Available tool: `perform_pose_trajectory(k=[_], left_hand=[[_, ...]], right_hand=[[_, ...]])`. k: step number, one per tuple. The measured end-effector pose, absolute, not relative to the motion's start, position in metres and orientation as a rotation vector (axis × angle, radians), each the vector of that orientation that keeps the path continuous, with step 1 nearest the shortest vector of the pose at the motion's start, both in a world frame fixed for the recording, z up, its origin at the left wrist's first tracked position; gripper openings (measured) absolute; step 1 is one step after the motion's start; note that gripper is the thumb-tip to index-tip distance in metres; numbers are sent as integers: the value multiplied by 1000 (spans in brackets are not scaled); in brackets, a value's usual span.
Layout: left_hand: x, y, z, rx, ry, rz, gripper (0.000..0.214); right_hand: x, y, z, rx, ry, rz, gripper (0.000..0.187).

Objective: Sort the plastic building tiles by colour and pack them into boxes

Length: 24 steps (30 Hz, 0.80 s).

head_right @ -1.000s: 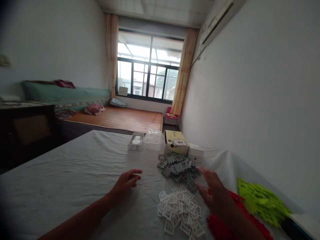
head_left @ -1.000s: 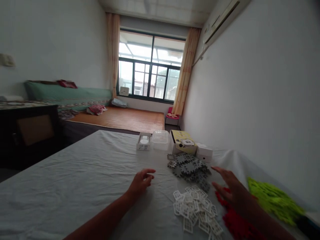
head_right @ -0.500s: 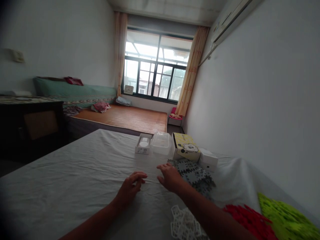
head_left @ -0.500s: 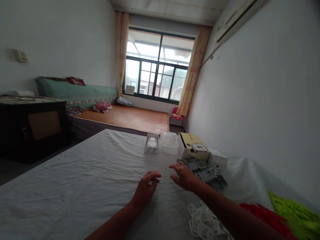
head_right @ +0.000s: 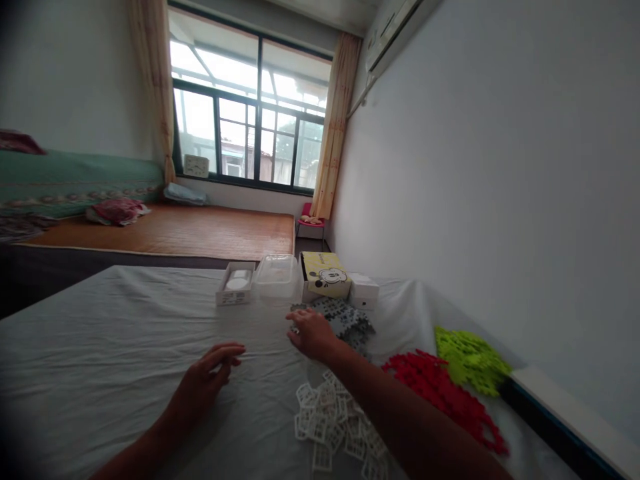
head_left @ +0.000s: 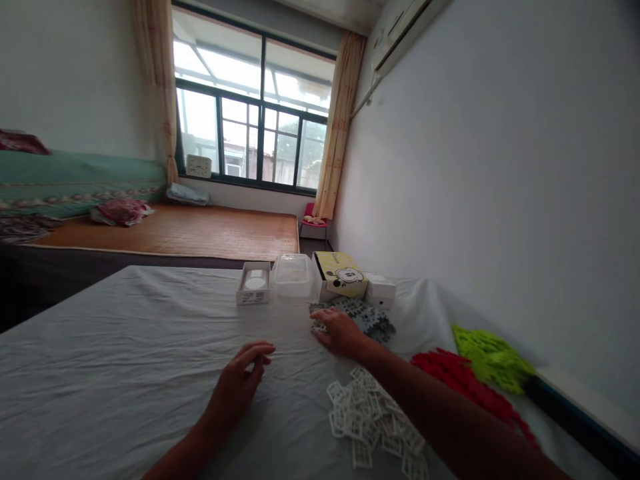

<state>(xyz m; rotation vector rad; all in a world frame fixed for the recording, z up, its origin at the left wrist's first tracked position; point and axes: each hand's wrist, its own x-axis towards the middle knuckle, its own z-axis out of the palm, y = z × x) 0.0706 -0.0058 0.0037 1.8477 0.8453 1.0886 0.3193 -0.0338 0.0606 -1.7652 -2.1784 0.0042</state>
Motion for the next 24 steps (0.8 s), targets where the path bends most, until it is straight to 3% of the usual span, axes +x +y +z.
perform_pose_trajectory(k=[11, 16, 24], left_hand=[[70, 3, 5, 1830, 936, 1005, 40], [69, 5, 5, 1836, 953, 982, 45], [67, 3, 4, 1876, 944, 978, 43]], right_hand=[[571, -164, 145, -2207, -1698, 73, 35], [581, -229, 112, -2294, -1599, 347, 43], [560, -290, 49, -2445, -1410, 244, 44]])
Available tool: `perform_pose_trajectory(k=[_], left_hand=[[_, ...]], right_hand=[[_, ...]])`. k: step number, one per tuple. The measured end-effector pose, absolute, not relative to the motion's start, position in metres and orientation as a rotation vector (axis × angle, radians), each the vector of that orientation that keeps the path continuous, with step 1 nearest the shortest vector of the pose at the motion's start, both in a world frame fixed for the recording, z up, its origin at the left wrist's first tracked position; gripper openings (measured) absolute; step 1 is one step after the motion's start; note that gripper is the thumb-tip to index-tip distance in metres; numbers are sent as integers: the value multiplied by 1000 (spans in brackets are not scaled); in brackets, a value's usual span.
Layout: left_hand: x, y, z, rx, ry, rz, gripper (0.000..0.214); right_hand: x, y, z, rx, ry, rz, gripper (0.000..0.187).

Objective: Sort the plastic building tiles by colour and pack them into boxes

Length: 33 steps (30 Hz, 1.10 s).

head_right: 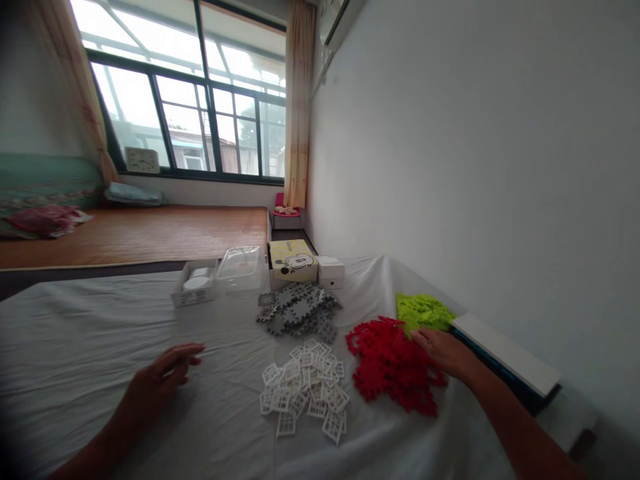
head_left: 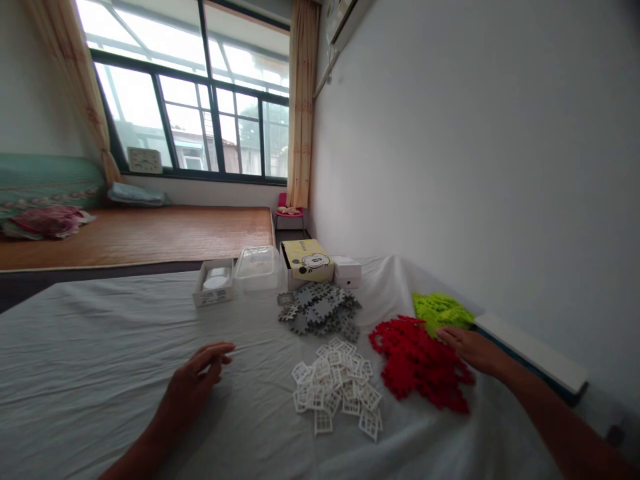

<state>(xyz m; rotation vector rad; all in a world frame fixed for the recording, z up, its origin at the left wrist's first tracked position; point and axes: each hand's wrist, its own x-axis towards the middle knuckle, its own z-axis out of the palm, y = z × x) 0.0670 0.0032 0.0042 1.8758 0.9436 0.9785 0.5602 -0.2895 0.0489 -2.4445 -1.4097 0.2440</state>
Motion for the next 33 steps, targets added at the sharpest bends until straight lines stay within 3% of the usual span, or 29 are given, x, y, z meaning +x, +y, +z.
perform_pose_trajectory(k=[9, 21, 23, 27, 33], left_hand=[[71, -9, 12, 1908, 936, 1006, 34], [71, -13, 11, 1964, 849, 1022, 28], [71, -12, 9, 1967, 835, 1025, 27], [73, -10, 3, 1962, 815, 1040, 25], [73, -11, 2, 1944, 776, 1074, 24]], right_hand=[[559, -299, 6, -2334, -1388, 257, 46], [569, -312, 7, -2391, -1387, 134, 39], [566, -306, 22, -2476, -1419, -44, 41], [508, -251, 71, -2255, -1663, -485, 41], [350, -83, 103, -1868, -2240, -406, 40]])
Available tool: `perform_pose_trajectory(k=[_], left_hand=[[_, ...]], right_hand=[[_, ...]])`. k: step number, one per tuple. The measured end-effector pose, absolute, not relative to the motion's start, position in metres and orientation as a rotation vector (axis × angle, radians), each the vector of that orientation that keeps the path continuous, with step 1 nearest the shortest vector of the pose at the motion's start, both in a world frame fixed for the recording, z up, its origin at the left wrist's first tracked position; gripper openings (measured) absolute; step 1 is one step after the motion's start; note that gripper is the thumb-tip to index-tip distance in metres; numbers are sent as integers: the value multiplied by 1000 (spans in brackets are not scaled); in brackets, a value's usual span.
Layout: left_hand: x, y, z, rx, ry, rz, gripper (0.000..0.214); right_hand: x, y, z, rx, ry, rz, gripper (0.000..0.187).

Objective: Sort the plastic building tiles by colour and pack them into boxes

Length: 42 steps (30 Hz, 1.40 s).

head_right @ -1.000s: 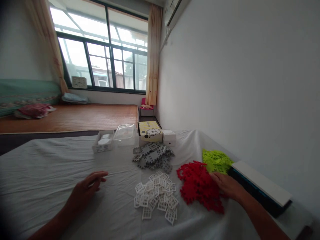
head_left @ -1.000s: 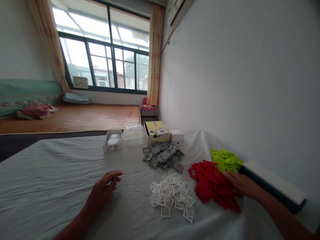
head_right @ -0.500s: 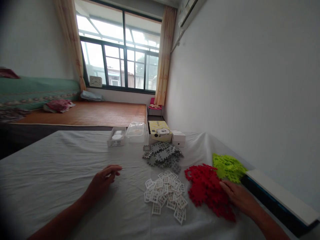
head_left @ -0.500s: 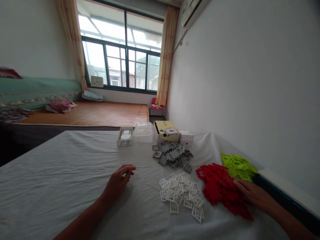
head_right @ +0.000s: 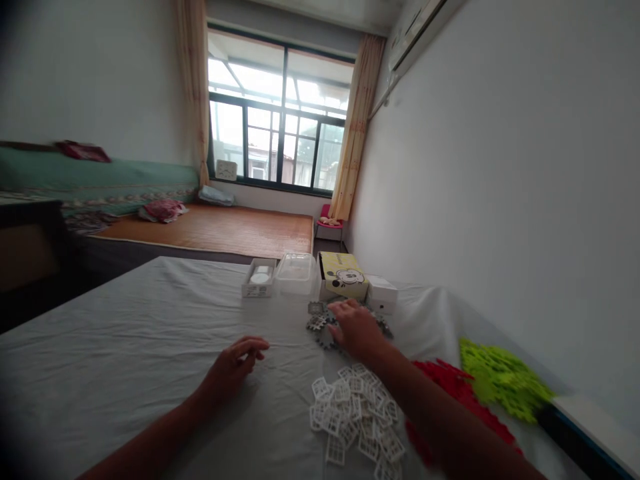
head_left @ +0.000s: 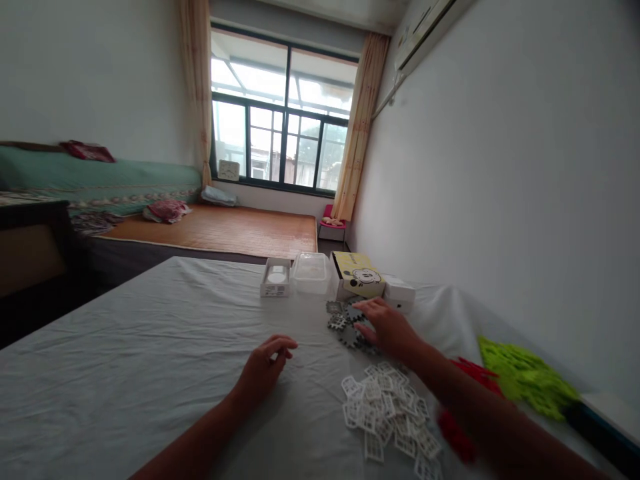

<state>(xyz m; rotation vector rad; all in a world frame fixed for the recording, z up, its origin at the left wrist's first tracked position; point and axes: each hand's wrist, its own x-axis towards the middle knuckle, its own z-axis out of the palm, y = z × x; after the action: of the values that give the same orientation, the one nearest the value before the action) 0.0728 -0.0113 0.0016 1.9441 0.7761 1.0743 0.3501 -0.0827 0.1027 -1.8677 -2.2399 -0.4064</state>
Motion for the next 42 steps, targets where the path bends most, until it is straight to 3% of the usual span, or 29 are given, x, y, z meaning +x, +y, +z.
perform_pose_trajectory(k=[5, 11, 15, 25, 30, 34, 37, 42], left_hand=[[72, -14, -2, 1957, 759, 1092, 29], [73, -15, -3, 1946, 728, 1115, 34], [73, -16, 2, 1914, 749, 1173, 33], [49, 10, 36, 1582, 1029, 1527, 26], [31, 27, 57, 1444, 1083, 1639, 31], [8, 46, 101, 1590, 1118, 1733, 32], [15, 63, 141, 1989, 1172, 1587, 29], [89, 77, 154, 2792, 1077, 804, 32]], right_hand=[[298, 46, 79, -1967, -2318, -571, 57], [299, 102, 63, -1990, -2377, -646, 46], [297, 73, 62, -1936, -2450, -728, 48], [278, -90, 47, -1489, -2417, -1063, 50], [288, -133, 89, -1364, -2204, -1075, 44], [247, -161, 73, -1112, -2315, -1018, 43], [187, -159, 36, -966, -2339, -958, 38], [106, -138, 11, -801, -2523, -813, 42]])
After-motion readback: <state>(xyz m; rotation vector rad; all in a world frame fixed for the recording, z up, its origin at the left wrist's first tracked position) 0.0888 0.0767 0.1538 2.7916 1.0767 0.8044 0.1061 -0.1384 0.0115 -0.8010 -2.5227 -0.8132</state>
